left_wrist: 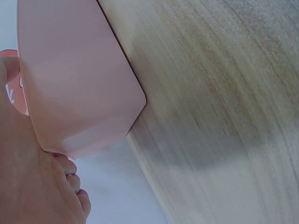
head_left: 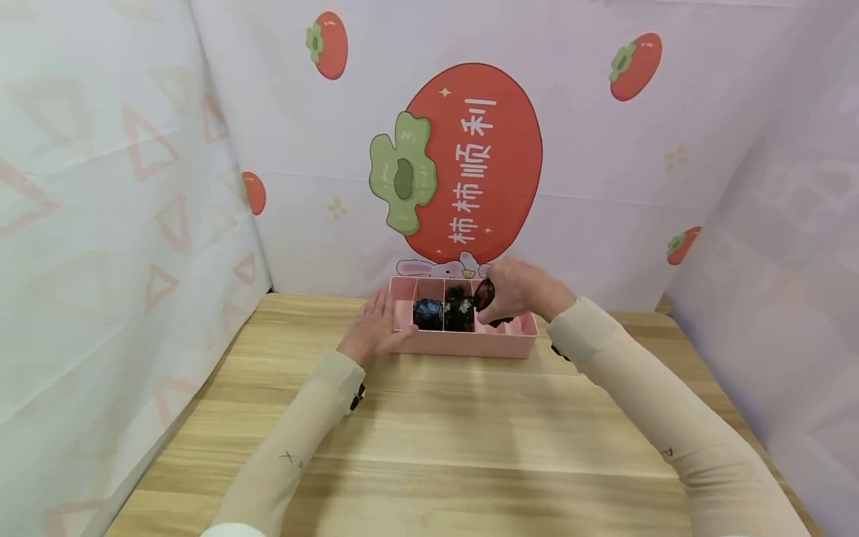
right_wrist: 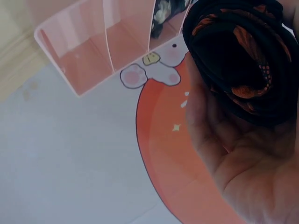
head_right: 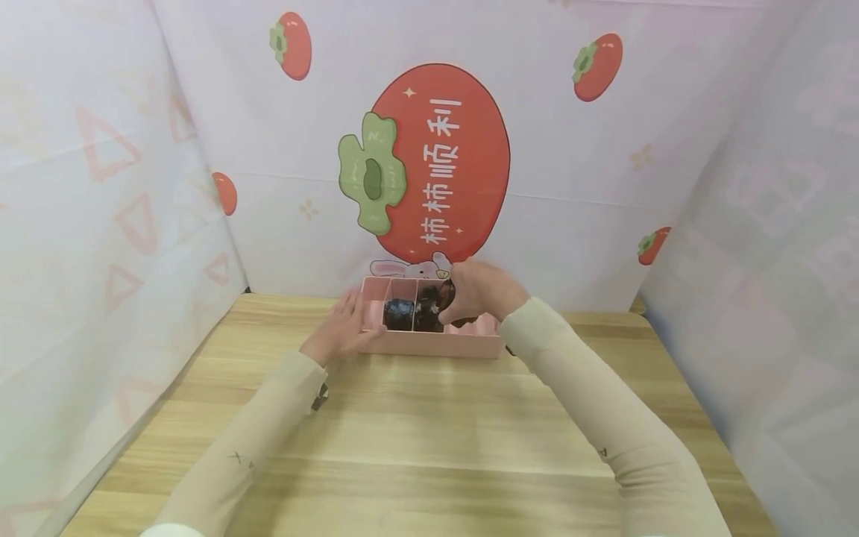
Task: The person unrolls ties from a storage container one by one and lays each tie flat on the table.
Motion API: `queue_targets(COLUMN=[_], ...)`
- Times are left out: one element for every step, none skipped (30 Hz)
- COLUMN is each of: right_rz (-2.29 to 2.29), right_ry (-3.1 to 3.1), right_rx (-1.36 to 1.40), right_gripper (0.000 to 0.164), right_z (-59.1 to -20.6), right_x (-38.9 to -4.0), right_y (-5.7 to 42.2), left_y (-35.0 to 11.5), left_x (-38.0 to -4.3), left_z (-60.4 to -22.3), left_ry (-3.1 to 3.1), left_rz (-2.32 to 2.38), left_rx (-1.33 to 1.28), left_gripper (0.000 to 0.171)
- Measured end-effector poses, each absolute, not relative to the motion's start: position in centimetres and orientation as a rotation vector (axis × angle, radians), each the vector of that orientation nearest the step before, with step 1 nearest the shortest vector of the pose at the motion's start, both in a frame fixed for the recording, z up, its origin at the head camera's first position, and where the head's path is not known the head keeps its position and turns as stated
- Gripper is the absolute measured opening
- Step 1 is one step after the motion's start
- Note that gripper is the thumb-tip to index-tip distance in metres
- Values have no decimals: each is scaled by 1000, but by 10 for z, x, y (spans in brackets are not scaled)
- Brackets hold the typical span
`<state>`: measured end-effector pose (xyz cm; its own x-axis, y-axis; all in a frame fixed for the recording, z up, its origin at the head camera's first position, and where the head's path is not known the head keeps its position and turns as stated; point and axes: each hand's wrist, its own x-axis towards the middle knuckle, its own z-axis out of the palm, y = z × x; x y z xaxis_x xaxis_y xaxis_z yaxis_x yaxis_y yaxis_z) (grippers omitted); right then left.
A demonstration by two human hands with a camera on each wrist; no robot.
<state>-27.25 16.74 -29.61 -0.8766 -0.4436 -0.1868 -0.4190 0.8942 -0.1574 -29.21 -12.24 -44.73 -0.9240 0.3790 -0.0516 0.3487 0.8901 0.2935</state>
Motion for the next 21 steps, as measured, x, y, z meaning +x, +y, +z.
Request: queue_targets(right_rz=[-181,-195,-207,-211,-227,-241,-246,-260,-277,-291,-310,-322,-336,-359,-373,-395,-418,-463,-510,-560,-604], right_ry=[2840,2839,2839,2843,2839,2834,2835,2830,2823,2817,2809,2806,2806,2803,2807,2815,2825,2826,2823,2819,2818], right_rx=[-654,-656,-655,-655,-650,-651,-654,-649,-642,-632,-616,-603,-588,-564,-549,-533,-513,-499,-475,-446,-423], right_gripper=[37,39,42,45,49,51,51,52,52,51,51,51,51,51,50,49,47,44,42,40,40], right_z=[-298,-300,-302,-304,-307,-309,-311,-314,-317,-320,-323,-327,-330,-334,-338,-342,-345,-349,-353,-357,-361], right_x=[-270,-268,-265,-263,-260,-258,-255,-253,-250,-248,-246,-243,-241,-239,-236,-234,-231,-229,-227,-224,-222], right_y=[167,167,167,166,166,166,165,165,164,163,162,161,160,159,158,157,156,155,154,152,151], left_y=[-123,-123,-123,-124,-124,-124,-124,-124,-124,-123,-123,-123,-123,-123,-123,-122,-122,-122,-121,-121,-121], left_x=[-292,-292,-292,-291,-291,-292,-291,-291,-291,-291,-291,-290,-290,-290,-291,-291,-291,-290,-290,-290,-289], left_z=[-447,-446,-445,-445,-444,-444,-443,-442,-442,-442,-441,-441,-441,-441,-442,-442,-441,-441,-441,-440,-440], left_ry=[2952,2956,2958,2962,2965,2969,2972,2973,2974,2976,2977,2977,2975,2976,2977,2977,2978,2977,2979,2979,2980], left_rz=[426,424,420,415,407,399,401,400,400,397,397,395,397,396,399,402,407,408,411,411,412], left_rx=[567,567,567,565,563,563,561,560,556,552,550,548,546,547,548,550,551,552,555,556,558], left_gripper=[101,101,101,101,102,102,103,103,103,103,103,104,103,103,103,103,103,103,103,103,103])
